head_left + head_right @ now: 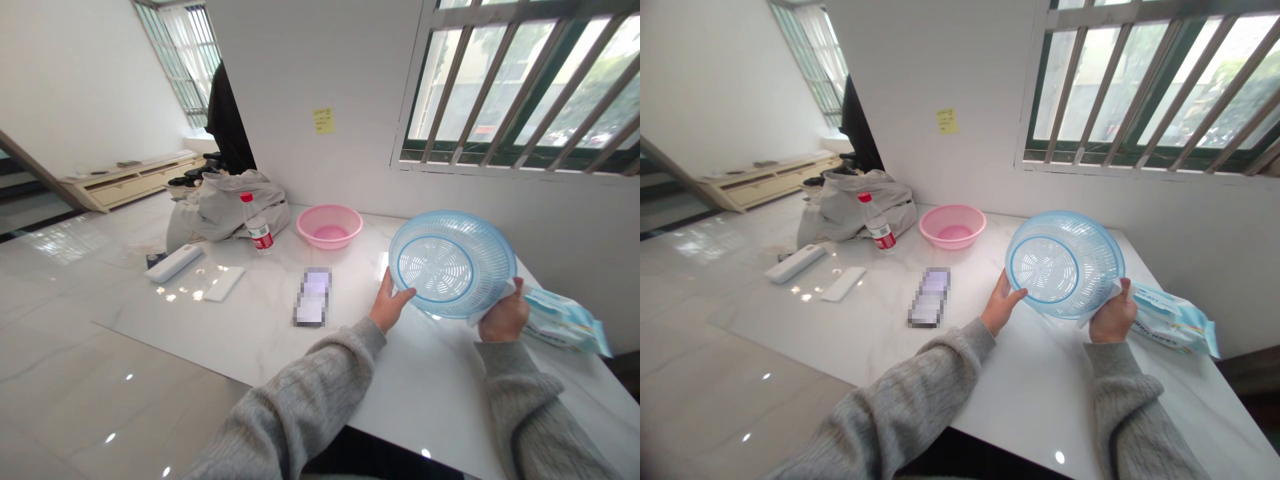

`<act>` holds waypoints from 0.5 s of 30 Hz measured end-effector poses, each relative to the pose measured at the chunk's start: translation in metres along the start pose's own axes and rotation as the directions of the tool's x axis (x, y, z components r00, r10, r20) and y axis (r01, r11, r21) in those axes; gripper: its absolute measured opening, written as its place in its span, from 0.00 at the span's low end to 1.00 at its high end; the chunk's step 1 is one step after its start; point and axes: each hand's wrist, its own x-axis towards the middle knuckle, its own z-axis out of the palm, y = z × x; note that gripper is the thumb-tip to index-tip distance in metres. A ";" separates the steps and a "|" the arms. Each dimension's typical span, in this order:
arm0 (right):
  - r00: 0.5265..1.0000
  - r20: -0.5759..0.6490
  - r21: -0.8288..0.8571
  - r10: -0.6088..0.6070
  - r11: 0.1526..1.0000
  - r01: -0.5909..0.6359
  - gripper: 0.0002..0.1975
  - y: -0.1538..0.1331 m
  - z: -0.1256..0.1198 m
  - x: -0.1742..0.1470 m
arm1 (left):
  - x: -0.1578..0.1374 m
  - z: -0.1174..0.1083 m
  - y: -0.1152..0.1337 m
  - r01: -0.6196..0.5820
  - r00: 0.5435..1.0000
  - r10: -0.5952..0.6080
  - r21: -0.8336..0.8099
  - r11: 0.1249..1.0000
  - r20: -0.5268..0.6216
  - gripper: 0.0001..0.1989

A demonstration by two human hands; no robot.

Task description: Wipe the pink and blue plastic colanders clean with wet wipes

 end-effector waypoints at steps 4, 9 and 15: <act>0.999 -0.035 0.037 0.013 0.999 -0.012 0.19 0.000 0.000 -0.001 | -0.001 0.001 0.001 0.021 1.000 -0.021 -0.001 1.000 -0.017 0.42; 1.000 -0.010 0.067 0.005 0.998 -0.004 0.18 -0.002 0.000 -0.003 | 0.000 0.001 -0.001 0.003 1.000 -0.003 0.002 1.000 0.003 0.40; 0.999 -0.028 0.038 0.036 0.999 -0.035 0.17 -0.010 0.003 -0.009 | 0.000 0.002 -0.002 -0.031 0.999 0.032 -0.014 0.999 0.017 0.39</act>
